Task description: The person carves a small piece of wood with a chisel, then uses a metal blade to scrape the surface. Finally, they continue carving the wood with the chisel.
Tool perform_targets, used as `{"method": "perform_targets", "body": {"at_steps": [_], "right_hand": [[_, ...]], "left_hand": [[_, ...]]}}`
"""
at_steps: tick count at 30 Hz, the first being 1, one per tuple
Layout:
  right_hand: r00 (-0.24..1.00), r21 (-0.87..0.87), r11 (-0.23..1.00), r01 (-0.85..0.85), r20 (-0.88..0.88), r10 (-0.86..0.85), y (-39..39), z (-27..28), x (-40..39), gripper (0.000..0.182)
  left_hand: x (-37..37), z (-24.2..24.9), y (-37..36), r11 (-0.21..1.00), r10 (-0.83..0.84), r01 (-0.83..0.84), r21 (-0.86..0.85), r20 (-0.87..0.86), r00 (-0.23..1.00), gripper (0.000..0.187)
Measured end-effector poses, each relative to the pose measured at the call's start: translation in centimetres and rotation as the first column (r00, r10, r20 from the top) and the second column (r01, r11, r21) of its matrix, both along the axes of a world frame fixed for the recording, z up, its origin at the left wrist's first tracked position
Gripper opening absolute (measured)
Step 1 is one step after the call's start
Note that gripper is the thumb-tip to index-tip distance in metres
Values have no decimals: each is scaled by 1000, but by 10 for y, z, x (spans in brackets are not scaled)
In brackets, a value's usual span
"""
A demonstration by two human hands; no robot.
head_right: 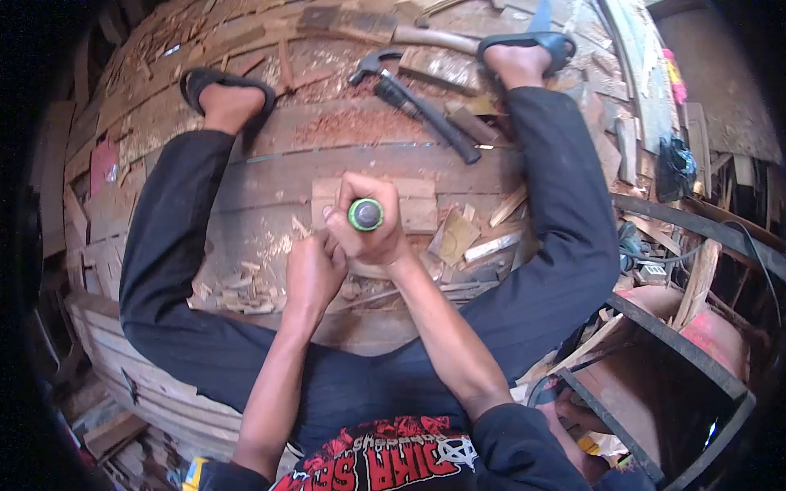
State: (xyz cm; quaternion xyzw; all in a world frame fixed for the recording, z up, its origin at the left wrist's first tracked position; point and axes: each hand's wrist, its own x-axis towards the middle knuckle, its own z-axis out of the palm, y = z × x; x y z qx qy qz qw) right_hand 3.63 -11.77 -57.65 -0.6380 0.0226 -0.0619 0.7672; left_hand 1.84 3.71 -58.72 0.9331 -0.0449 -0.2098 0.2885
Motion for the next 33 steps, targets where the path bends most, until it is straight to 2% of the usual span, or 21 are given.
{"method": "perform_targets", "body": {"at_steps": [2,4,5,6,7,9,10,13,14,15,16,17,18,20,22,24,26,28,29,32,33], "right_hand": [[979,-4,988,152,138,-150,0,22,0,23],[890,-10,948,318,348,-294,-15,32,3,25],[846,11,901,433,339,-411,-11,33,1,27],[788,57,846,531,333,-517,-17,38,-4,29],[824,-75,862,501,346,-449,-36,55,-14,31],[900,-284,870,402,296,-319,-48,84,-35,35],[883,-284,849,446,296,-365,-49,88,-43,36],[763,-228,737,637,328,-558,-52,49,-62,39],[800,-251,760,600,212,-562,-54,40,-75,35],[735,-219,702,678,189,-651,-47,-9,-80,36],[683,-187,657,730,168,-711,-40,-37,-83,42],[627,-155,608,778,146,-765,-32,-64,-86,51],[588,-123,576,808,124,-799,-28,-71,-90,54],[542,-96,537,838,30,-840,-28,-72,-91,58],[520,-93,529,843,-103,-848,-29,-69,-82,60],[596,-96,594,798,-13,-803,-35,-80,-75,57],[438,-111,423,899,204,-876,-28,-81,-68,43],[519,-140,505,852,95,-849,-27,-83,-72,48],[521,-159,505,848,82,-849,-25,-73,-75,50],[548,-135,546,827,-30,-836,-28,-60,-77,59],[569,-127,578,806,-101,-816,-30,-48,-79,60]], "left_hand": [[2,13,-6,999,-43,42,-30,-19,999,21],[2,11,-6,996,-49,38,-78,-150,988,25],[-1,1,-1,977,-213,208,-56,-109,971,30],[-2,-1,-1,967,-238,251,37,-213,948,36],[-9,-19,7,956,-270,286,59,-195,943,45],[-13,-56,20,927,-373,368,-69,-93,923,50],[-13,-62,25,907,-410,402,-121,-45,911,54],[-8,-42,16,935,-287,221,-276,-227,931,33],[-10,-43,13,937,-246,175,-301,-215,945,29],[-10,-45,15,939,-198,124,-322,-206,958,27],[-7,-50,20,936,-143,68,-345,-197,970,25],[4,-87,34,934,-137,64,-353,-186,973,32],[3,-79,27,915,-88,-13,-404,-230,969,33],[-6,-57,16,862,-7,-164,-480,-334,942,36],[-7,-64,15,875,-11,-122,-469,-271,962,32],[-13,-62,11,863,31,-159,-478,-265,964,30],[-12,-69,8,815,104,-227,-533,-250,963,31],[-9,-85,18,727,155,-286,-625,-256,954,32],[-22,-59,12,645,220,-432,-631,-388,895,34],[-9,-71,31,442,152,-679,-586,-698,700,35],[-9,-63,31,479,151,-691,-541,-725,672,34]]}}
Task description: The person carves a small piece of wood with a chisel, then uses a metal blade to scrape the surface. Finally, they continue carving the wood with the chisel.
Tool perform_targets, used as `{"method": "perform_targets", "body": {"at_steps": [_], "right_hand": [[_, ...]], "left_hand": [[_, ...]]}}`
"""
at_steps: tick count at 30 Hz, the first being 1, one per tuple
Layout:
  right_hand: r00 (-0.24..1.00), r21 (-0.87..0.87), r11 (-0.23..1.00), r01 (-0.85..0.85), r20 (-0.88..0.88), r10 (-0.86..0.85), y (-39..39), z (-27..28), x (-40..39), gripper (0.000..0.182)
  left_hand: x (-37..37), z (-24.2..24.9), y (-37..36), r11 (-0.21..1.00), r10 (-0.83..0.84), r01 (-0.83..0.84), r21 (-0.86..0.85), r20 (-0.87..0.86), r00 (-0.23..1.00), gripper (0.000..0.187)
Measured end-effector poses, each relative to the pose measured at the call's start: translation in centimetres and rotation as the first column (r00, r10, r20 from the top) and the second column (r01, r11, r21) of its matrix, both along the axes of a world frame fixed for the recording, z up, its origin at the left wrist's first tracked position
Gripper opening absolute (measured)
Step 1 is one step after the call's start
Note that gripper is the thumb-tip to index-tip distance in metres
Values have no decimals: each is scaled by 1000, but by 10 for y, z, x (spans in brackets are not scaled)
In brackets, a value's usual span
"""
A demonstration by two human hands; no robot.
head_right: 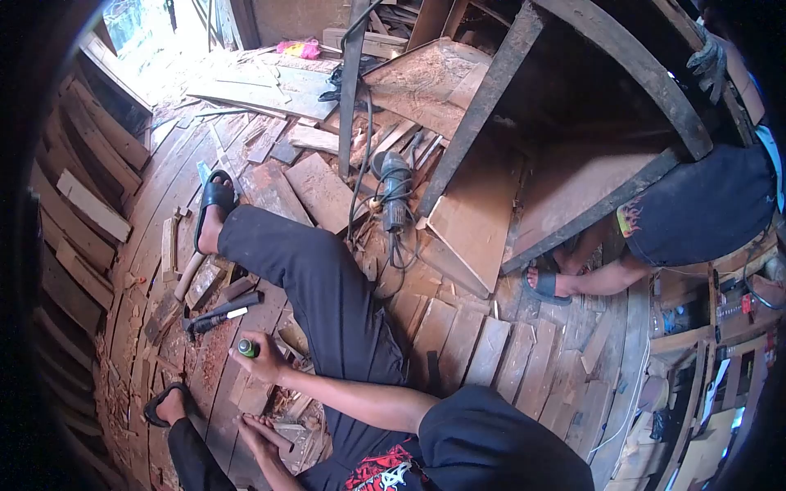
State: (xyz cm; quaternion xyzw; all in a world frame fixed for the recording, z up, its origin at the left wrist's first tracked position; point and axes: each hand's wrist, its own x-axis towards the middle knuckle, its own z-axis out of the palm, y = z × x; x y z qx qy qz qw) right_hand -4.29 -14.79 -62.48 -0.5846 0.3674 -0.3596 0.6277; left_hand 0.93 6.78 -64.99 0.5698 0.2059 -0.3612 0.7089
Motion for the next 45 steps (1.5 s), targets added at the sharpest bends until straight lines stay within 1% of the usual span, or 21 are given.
{"method": "perform_targets", "body": {"at_steps": [1,5,8,13,14,17,20,23,24,25,26,27,29,30,32,33,35,38,41,44,45], "right_hand": [[999,66,997,-28,-38,30,-3,11,-4,62],[999,30,998,46,-24,-46,9,-12,14,59],[991,212,973,-95,-70,112,1,18,2,60],[998,54,998,22,-53,-19,8,-9,16,55],[998,59,998,12,-66,-8,8,-12,15,55],[996,39,999,9,-85,-6,8,-21,18,54],[991,-4,1000,10,-130,-10,13,-34,21,56],[992,17,999,-32,-120,34,12,-30,18,57],[989,-65,998,22,-146,-31,20,-47,23,53],[993,-54,999,5,-120,-11,22,-52,21,50],[998,-46,999,-12,-65,9,19,-51,19,46],[999,-28,999,-38,10,38,13,-52,17,44],[978,59,990,-131,172,119,8,-45,9,40],[991,-45,991,-124,40,126,5,-46,6,36],[933,129,942,-308,234,273,-10,-16,-3,27],[891,212,893,-397,322,320,-18,0,-7,24],[842,103,872,-479,336,423,-33,40,-10,24],[800,107,856,-506,429,419,-38,84,-4,27],[696,13,824,-566,543,470,-41,140,11,33],[579,-221,748,-625,512,635,-42,161,27,32],[577,-200,732,-651,497,648,-37,159,30,32]], "left_hand": [[1,-4,-2,1000,20,-20,3,-16,1000,33],[7,-18,2,992,128,-129,-16,-45,991,30],[9,-17,3,985,169,-170,-42,-28,985,31],[20,-31,5,993,110,-112,-47,-41,993,35],[21,-35,2,991,127,-129,-20,-68,990,34],[27,-54,9,982,98,-117,-146,-132,986,35],[28,-58,8,972,168,-199,-127,-223,960,38],[25,-13,-11,964,95,-194,-184,-443,891,44],[25,-11,-9,960,29,-148,-239,-440,897,47],[20,9,-18,958,-84,-19,-287,-342,936,44],[21,19,-20,939,-171,50,-341,-335,927,41],[17,39,-30,947,-121,-17,-320,-406,906,39],[14,35,-27,941,-169,5,-339,-455,874,44],[12,29,-22,917,-209,-5,-399,-492,845,45],[-1,33,-29,942,-182,61,-329,-352,918,42],[-7,35,-30,953,-165,53,-299,-363,917,41],[-11,47,-35,968,-151,59,-245,-376,914,40],[-13,69,-38,970,-236,241,-35,-377,896,37],[-10,24,-24,977,-211,193,-87,-461,862,39],[-7,25,-35,977,-200,211,-25,-441,875,41],[-6,23,-34,979,-188,203,-12,-431,883,40]]}}
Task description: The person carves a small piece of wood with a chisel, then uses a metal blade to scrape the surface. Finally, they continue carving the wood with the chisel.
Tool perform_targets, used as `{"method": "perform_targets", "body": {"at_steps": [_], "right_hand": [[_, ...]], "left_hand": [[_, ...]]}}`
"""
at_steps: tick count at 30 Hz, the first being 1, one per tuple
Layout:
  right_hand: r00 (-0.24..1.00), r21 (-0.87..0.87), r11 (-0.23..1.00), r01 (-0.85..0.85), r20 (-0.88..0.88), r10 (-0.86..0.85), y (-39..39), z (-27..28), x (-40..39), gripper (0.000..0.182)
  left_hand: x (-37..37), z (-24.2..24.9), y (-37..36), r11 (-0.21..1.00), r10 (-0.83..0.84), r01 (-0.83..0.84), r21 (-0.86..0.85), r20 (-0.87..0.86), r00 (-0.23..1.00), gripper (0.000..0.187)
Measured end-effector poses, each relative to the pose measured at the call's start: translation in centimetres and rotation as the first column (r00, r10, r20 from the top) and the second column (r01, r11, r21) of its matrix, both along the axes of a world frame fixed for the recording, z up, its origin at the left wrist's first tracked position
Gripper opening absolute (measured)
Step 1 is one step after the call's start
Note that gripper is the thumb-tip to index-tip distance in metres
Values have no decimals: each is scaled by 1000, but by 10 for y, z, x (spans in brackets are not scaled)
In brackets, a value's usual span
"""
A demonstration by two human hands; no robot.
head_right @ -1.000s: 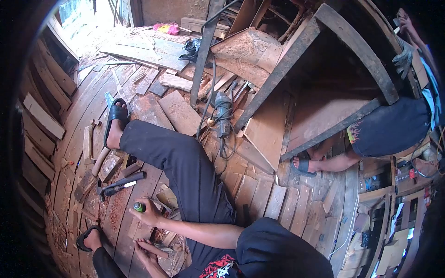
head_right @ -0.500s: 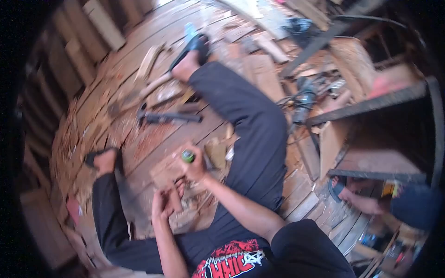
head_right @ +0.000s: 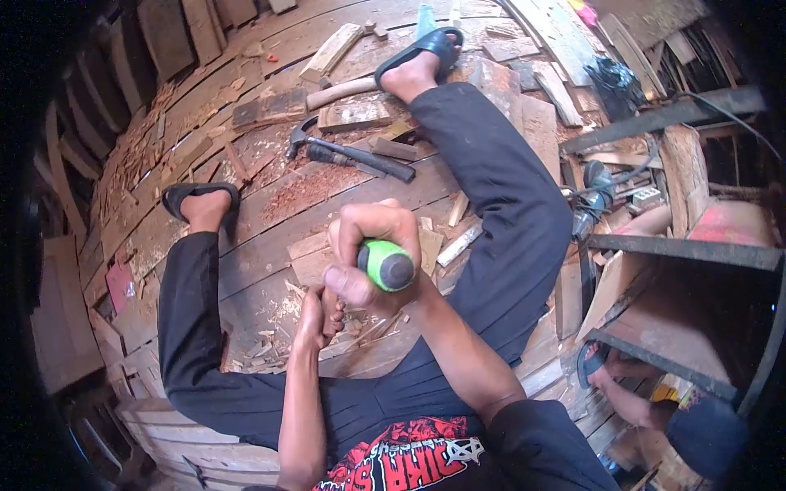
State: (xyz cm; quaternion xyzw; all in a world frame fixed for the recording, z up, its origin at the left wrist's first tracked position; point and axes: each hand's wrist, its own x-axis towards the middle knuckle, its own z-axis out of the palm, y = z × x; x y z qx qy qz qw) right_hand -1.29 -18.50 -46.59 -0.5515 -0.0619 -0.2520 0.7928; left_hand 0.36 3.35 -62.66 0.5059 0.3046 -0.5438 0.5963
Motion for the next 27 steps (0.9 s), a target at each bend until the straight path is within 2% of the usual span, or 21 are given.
{"method": "perform_targets", "body": {"at_steps": [2,4,6,7,10,11,14,15,18,19,22,23,25,26,27], "right_hand": [[998,9,999,-46,-51,46,13,-10,9,31],[989,-105,992,-68,-136,54,23,-46,15,28],[978,-117,993,-23,-210,-2,43,-101,17,27],[964,-191,981,-31,-267,-21,46,-114,13,27],[978,-25,999,-44,-205,38,39,-100,21,30],[981,36,997,-75,-175,80,37,-69,27,31],[977,99,988,-118,-165,133,38,-50,35,30],[972,52,983,-177,-147,183,41,-74,36,27],[960,-140,978,-157,-256,117,59,-108,24,28],[957,-70,988,-135,-269,111,59,-110,21,27],[964,106,982,-158,-200,176,48,-70,25,26],[970,110,981,-160,-168,177,46,-64,26,26],[966,-72,987,-143,-225,124,57,-108,18,26],[969,-173,976,-130,-233,87,61,-112,26,27],[941,-68,980,-188,-299,160,63,-112,26,26]], "left_hand": [[4,4,-9,1000,19,-19,5,25,1000,39],[7,-3,-12,999,5,-7,49,35,999,40],[5,-16,-8,1000,17,-17,-13,25,1000,41],[4,-19,-6,1000,4,-3,-31,38,999,42],[0,-24,-2,1000,-8,8,5,40,999,41],[-3,-17,-4,999,-12,10,40,61,998,41],[1,-9,-10,998,-5,1,70,64,998,39],[2,-10,-8,998,-13,9,57,68,998,38],[12,2,-5,995,-95,93,47,56,994,37],[13,3,-5,992,-118,116,50,41,992,36],[3,-15,-6,998,13,-17,55,70,997,39],[4,-13,-7,997,23,-26,68,46,999,40],[-1,-12,-3,999,-3,0,46,51,999,42],[5,-11,-4,999,-20,18,27,73,997,44],[7,-11,-4,999,-44,44,7,69,997,44]]}}
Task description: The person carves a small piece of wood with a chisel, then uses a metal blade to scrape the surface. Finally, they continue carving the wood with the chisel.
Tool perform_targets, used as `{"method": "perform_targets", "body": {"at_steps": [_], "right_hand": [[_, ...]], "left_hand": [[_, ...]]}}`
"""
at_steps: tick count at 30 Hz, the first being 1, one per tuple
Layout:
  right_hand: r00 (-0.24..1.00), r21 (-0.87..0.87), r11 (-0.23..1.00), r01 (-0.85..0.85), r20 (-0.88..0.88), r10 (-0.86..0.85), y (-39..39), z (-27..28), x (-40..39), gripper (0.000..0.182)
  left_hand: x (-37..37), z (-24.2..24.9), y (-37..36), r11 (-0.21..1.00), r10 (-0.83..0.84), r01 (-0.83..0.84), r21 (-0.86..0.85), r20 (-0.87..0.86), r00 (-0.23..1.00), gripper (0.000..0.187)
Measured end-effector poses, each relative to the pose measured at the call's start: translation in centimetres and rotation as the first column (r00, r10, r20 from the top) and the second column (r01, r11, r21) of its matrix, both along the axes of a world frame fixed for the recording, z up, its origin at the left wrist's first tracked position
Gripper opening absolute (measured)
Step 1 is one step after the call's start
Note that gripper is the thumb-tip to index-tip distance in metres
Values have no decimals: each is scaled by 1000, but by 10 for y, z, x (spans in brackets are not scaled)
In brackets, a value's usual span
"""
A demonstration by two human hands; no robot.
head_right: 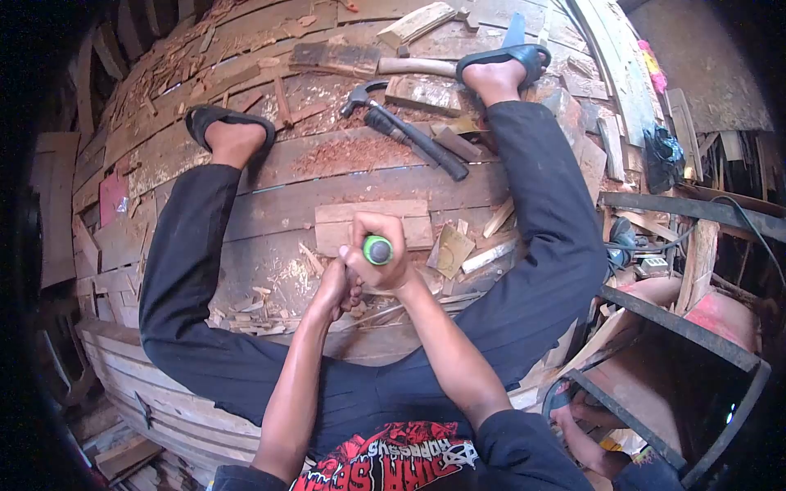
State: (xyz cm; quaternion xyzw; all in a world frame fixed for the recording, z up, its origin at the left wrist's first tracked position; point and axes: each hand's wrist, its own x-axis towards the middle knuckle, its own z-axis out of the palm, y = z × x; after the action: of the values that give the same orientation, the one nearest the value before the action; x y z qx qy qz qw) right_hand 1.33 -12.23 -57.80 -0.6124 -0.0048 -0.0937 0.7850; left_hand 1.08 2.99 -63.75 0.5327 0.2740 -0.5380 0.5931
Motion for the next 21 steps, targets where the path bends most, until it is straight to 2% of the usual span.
{"method": "perform_targets", "body": {"at_steps": [3,4,7,8,11,12,14,15,16,17,19,21], "right_hand": [[997,126,991,43,50,-50,-10,13,6,26],[990,149,988,48,122,-66,-13,23,8,26],[998,98,994,40,44,-44,-13,4,4,25],[998,-91,994,56,10,-55,-8,2,6,24],[999,49,998,46,25,-47,-12,6,6,25],[999,177,984,30,20,-34,-11,16,5,25],[1000,217,976,13,18,-17,-12,21,6,25],[1000,234,972,12,13,-16,-11,21,4,25],[1000,38,999,19,-3,-19,-6,1,4,26],[1000,4,1000,1,-24,-1,-6,3,5,26],[1000,11,1000,25,-8,-25,-7,4,8,27],[999,146,989,28,21,-31,-9,17,3,27]], "left_hand": [[0,-1,-2,1000,21,-21,16,-15,1000,45],[-1,4,-3,998,52,-51,38,-18,999,37],[-5,2,-5,998,26,-29,49,51,998,36],[-3,4,-4,999,39,-38,39,-22,999,36],[-2,1,-3,992,-75,66,103,87,993,38],[-5,-1,-4,994,-49,36,103,125,991,39],[-2,-3,-3,992,-80,66,103,144,986,40],[-5,1,-2,991,-103,88,101,149,984,41],[-5,8,-2,992,-96,82,100,146,985,41],[-2,7,-3,989,-115,100,106,142,983,41],[-1,-1,-1,985,-139,123,121,133,981,41],[-2,-4,-1,994,-83,72,84,134,987,42]]}}
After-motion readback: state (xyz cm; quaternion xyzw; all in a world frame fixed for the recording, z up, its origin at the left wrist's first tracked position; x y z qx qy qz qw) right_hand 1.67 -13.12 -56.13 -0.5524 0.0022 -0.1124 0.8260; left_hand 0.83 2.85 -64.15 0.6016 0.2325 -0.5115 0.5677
